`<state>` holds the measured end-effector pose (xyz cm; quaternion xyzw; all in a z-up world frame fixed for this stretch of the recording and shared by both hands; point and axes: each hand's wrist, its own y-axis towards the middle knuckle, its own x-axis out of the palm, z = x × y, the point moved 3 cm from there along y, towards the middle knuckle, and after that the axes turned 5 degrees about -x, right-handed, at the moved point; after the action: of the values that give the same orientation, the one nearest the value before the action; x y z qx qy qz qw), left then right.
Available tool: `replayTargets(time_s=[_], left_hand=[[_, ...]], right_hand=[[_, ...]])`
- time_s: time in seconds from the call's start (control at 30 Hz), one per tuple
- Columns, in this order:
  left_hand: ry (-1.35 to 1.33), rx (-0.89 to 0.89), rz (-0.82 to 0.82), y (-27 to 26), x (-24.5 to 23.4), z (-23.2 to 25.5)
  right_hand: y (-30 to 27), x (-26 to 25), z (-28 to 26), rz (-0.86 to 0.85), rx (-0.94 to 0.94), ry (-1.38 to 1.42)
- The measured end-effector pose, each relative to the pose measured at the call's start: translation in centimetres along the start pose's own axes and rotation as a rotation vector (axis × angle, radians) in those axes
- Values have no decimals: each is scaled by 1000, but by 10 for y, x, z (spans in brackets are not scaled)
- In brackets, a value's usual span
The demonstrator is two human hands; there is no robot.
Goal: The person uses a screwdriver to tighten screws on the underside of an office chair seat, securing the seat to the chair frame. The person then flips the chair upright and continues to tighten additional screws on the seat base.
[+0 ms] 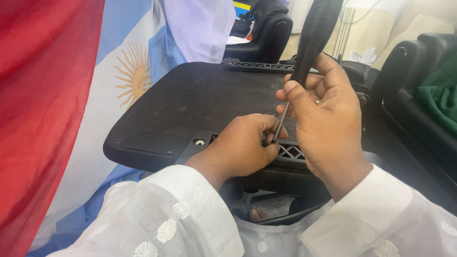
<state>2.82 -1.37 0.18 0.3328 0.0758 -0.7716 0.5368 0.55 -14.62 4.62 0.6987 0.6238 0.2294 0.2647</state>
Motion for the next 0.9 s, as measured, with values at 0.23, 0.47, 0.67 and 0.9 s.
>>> replayTargets(time_s=[0.23, 0.47, 0.67, 0.9], left_hand=[[89, 44, 85, -1, -3, 8], [35, 30, 103, 0, -2, 5], [-166, -92, 74, 5, -2, -6], [-714, -193, 231, 17, -11, -24]], right_hand=[[0, -5, 3, 97, -13, 44], [2, -16, 1, 248, -84, 43], [3, -22, 1, 282, 3, 62], [3, -20, 1, 257, 159, 75]])
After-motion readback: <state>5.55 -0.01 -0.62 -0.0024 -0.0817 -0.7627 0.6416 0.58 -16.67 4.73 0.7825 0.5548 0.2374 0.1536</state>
